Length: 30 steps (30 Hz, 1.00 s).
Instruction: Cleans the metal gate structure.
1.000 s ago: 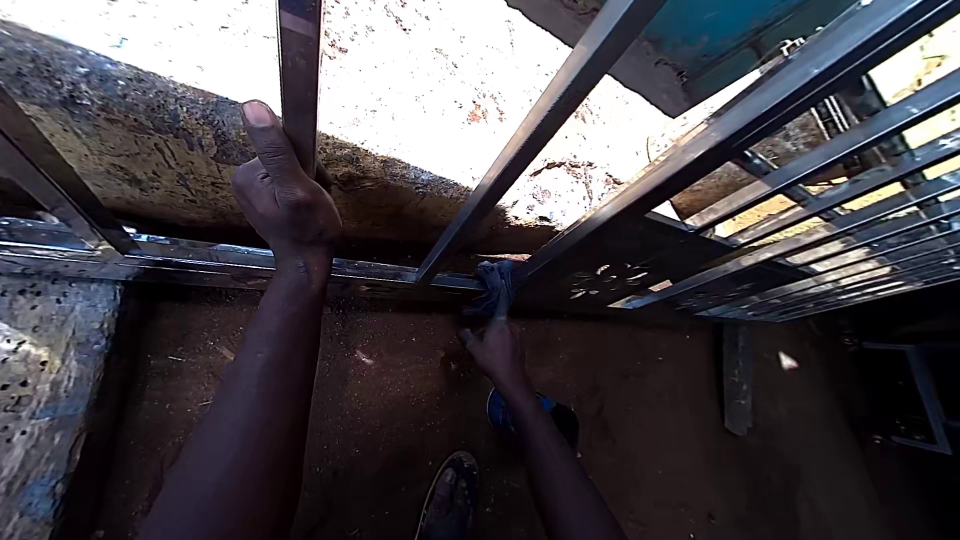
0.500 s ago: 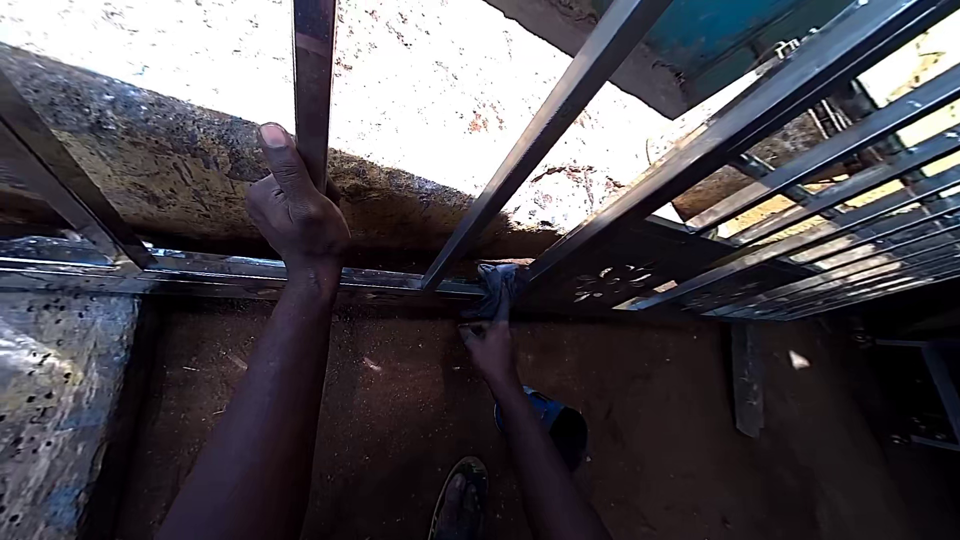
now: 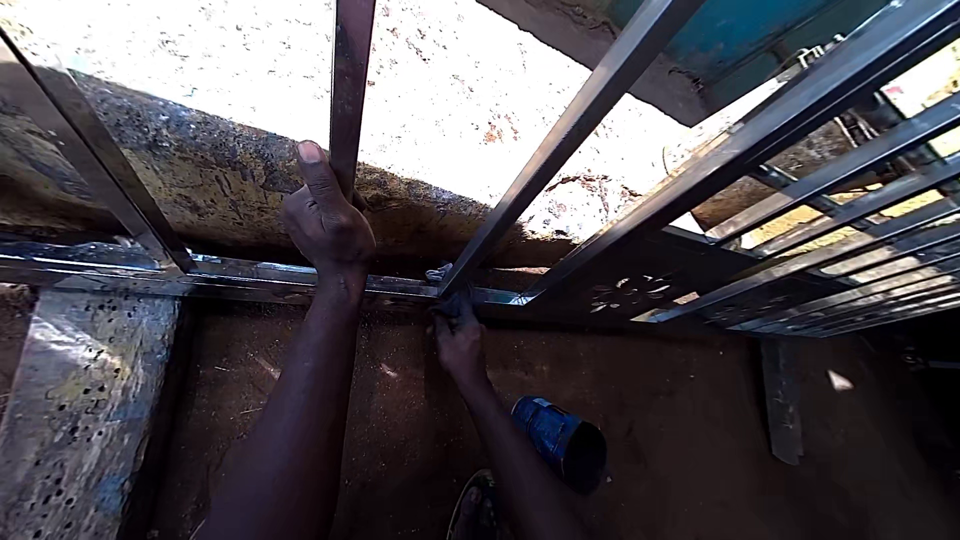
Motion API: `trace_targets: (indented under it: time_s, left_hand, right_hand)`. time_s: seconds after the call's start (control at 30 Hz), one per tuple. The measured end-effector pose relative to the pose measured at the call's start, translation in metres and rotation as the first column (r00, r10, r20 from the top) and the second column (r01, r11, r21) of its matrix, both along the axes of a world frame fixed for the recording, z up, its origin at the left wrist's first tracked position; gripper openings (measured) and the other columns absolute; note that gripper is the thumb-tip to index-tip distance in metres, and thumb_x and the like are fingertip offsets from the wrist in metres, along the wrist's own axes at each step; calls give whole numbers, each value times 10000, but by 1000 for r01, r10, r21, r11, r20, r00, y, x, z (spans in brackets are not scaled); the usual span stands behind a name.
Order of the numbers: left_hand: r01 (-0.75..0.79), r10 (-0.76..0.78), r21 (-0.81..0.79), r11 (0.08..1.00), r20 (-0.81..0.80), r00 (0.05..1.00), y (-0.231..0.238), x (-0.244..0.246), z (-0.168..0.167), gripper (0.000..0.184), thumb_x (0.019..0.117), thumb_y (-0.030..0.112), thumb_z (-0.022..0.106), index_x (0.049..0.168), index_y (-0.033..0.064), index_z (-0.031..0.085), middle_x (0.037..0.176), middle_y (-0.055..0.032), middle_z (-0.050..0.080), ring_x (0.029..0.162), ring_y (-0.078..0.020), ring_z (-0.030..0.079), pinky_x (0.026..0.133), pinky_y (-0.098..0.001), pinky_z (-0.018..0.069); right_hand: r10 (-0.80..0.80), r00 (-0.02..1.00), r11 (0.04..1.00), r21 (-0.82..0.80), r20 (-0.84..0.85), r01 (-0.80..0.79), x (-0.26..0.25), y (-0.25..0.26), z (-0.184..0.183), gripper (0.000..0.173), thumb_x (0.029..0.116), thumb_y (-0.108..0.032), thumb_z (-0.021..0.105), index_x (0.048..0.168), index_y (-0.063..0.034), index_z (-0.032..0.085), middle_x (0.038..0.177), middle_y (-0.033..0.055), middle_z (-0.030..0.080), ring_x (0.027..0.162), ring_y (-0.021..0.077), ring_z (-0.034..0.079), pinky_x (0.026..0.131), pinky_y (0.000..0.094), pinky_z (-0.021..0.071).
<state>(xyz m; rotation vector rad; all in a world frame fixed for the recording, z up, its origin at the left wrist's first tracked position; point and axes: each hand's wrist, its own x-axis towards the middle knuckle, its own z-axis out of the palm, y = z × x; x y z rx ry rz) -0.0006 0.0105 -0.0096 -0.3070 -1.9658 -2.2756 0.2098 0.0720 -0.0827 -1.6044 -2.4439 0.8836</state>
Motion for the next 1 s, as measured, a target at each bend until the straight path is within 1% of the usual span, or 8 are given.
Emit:
trace_targets:
  time_s: [0.13, 0.23, 0.33, 0.4, 0.57, 0.73, 0.87, 1.0]
  left_hand:
    - [-19, 18, -60, 998, -6, 1000, -2, -2, -1, 583, 1091, 505, 196, 630, 232, 424, 499, 103, 388, 423, -59, 404, 446, -290, 356]
    - [-36, 38, -105, 994, 18, 999, -2, 1, -1, 620, 1081, 548, 191, 617, 220, 442, 493, 94, 397, 421, -73, 409, 449, -312, 362]
    - [-30, 32, -98, 995, 15, 999, 0, -1, 0, 634, 1071, 578, 187, 627, 208, 448, 499, 83, 397, 424, -83, 407, 450, -317, 371]
    - [-30, 34, -106, 994, 33, 999, -1, 0, -1, 632, 1066, 584, 183, 627, 208, 439, 497, 81, 390, 426, -87, 406, 453, -324, 367]
    - [-45, 53, -171, 984, 47, 997, 0, 2, 1, 686, 1059, 604, 172, 635, 169, 490, 502, 47, 423, 438, -126, 439, 460, -376, 383]
    - [-50, 57, -169, 984, 37, 998, 1, 3, 4, 692, 1062, 577, 179, 598, 164, 486, 508, 38, 466, 469, -131, 485, 487, -395, 406]
    - [-32, 39, -148, 988, 42, 998, 1, 0, 1, 670, 1068, 570, 183, 600, 185, 470, 504, 52, 445, 457, -120, 466, 475, -381, 397]
    - [-30, 35, -191, 981, 27, 999, -2, 2, 2, 695, 1067, 575, 166, 589, 173, 471, 493, 34, 441, 457, -143, 478, 477, -405, 398]
  right_hand:
    - [132, 991, 958, 254, 25, -134, 8, 8, 14, 340, 956, -288, 693, 1207, -68, 753, 1100, 206, 732, 1086, 396, 680, 956, 603, 511]
    - [163, 976, 854, 516, -143, -67, -9, 8, 16, 377, 942, -435, 687, 935, -79, 810, 1076, 240, 660, 1077, 463, 594, 934, 657, 437]
    - [225, 861, 804, 586, -457, 101, -31, 17, 30, 329, 909, -355, 729, 942, -36, 803, 1223, 280, 619, 1191, 452, 543, 1034, 596, 413]
    - [235, 758, 859, 495, -609, 132, -35, 21, 27, 354, 904, -349, 760, 1019, -14, 767, 1304, 188, 604, 1225, 252, 572, 1055, 389, 475]
    - [265, 632, 913, 400, -728, 77, -32, 29, -20, 505, 797, -213, 834, 1141, 77, 602, 979, 107, 709, 884, 86, 705, 840, 260, 604]
    - [407, 479, 758, 581, -777, 298, -104, 65, 106, 544, 771, -85, 794, 1169, 59, 452, 973, 99, 592, 833, 88, 642, 774, 259, 577]
    - [295, 664, 716, 619, -687, 323, -120, 63, 162, 576, 845, -101, 708, 1323, 96, 454, 981, 135, 647, 807, 134, 673, 752, 302, 583]
    - [27, 984, 791, 605, -177, 87, -64, 12, 33, 603, 960, -326, 672, 1315, 139, 524, 1167, 316, 654, 1119, 478, 631, 1024, 653, 415]
